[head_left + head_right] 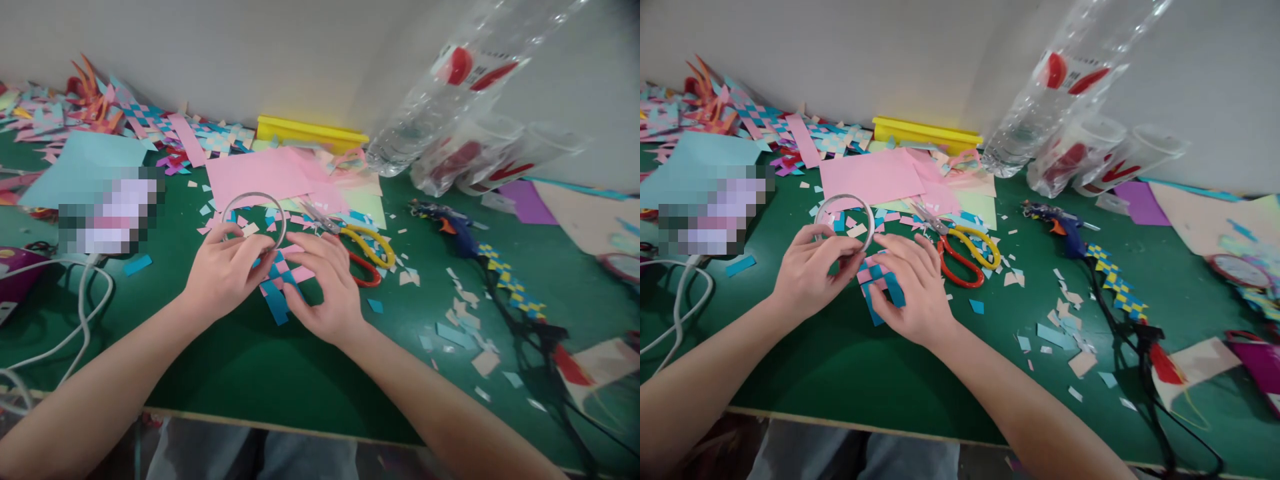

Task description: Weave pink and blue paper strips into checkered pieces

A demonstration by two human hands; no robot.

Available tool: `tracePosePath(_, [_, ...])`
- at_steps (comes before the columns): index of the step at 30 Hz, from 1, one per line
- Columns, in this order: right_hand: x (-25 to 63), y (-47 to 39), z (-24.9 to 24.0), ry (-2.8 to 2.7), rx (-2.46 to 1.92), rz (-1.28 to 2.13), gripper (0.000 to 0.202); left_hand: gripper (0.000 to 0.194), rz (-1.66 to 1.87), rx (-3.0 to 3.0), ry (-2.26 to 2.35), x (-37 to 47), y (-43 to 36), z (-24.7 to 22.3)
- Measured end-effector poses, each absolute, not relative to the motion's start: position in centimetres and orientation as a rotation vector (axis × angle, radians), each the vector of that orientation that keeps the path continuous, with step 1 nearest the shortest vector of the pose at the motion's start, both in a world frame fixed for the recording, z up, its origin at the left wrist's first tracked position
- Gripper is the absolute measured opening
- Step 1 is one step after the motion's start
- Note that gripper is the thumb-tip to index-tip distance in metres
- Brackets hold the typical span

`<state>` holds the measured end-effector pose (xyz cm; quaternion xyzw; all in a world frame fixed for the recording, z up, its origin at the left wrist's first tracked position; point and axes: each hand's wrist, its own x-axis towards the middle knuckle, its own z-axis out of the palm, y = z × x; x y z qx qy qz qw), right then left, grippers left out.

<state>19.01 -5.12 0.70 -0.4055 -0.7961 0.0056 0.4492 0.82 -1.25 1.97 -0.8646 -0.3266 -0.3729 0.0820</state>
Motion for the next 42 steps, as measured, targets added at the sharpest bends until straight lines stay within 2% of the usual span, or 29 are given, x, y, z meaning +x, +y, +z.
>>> tracePosePath(14, [18.8, -5.6, 1.2, -1.901, -0.996, 0.483, 0.026, 0.006, -1.072, -2.648, -0.924, 1.1, -1.2, 1.4])
tracePosePath(17, [19.1, -5.4, 1.3, -1.830, -1.031, 0.446, 0.019, 0.007, -1.058, -2.676, -0.942, 1.3, -1.3, 1.4])
tracePosePath(22, [19.2, -5.6, 1.3, -1.888, -1.002, 0.479, 0.030, 0.008, -1.137, -2.616, -1.101, 1.2, -1.3, 1.2])
tracePosePath(29, [19.0, -5.5, 1.0, -1.926, -0.973, 0.565, 0.030, 0.010, -1.120, -2.608, -1.103, 1.1, -1.3, 0.9])
tracePosePath(35, [19.2, -5.3, 0.9, -1.854, -0.973, 0.446, 0.019, 0.011, -1.098, -2.603, -1.024, 1.5, -1.3, 1.0])
tracePosePath(42, [18.8, -5.6, 0.9, -1.931, -0.952, 0.468, 0.031, 0.017, -1.135, -2.545, -1.169, 1.3, -1.3, 1.2])
